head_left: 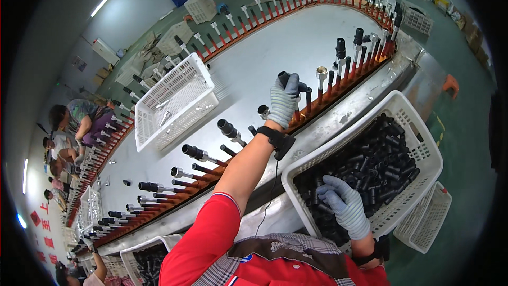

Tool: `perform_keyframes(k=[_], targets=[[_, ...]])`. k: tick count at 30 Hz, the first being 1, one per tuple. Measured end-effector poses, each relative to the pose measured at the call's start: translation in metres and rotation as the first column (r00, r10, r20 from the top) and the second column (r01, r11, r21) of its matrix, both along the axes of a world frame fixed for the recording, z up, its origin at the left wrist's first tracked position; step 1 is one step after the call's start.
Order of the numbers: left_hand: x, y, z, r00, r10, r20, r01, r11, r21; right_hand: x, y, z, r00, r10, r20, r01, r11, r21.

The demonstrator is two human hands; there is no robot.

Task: Picking up small black cylindrical components from a bin and placing them onto a rotating assembly line.

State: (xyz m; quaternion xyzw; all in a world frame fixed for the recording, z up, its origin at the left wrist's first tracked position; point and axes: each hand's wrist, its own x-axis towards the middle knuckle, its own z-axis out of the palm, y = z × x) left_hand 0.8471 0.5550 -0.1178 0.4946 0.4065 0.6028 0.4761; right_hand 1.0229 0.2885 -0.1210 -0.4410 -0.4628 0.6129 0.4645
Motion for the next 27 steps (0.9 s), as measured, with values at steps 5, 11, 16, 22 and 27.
perform_keyframes(k=[5, 11, 16, 22, 27], targets=[[-0.032, -0.023, -0.006, 0.996, 0.064, -0.061, -0.063, 0.998, 0.021, -0.011, 0.000, 0.004, 0.998, -0.008, 0.063, 0.010, 1.000, -0.022], [-0.077, -0.042, -0.033, 0.955, 0.259, -0.143, -0.237, 0.959, 0.157, -0.057, 0.052, 0.059, 0.905, -0.066, 0.421, -0.070, 0.951, 0.300], [-0.113, -0.063, -0.044, 0.992, 0.099, 0.080, -0.107, 0.989, 0.102, -0.172, 0.182, 0.048, 0.815, -0.423, 0.396, -0.102, 0.568, 0.817], [-0.147, -0.084, -0.055, 0.802, -0.084, 0.592, -0.026, 0.984, 0.176, -0.264, 0.183, 0.022, 0.832, -0.320, 0.453, -0.133, 0.677, 0.724], [-0.171, -0.104, -0.062, 0.807, -0.012, 0.591, -0.082, 0.988, 0.132, -0.284, 0.164, 0.003, 0.899, -0.374, 0.228, 0.010, 0.538, 0.843]])
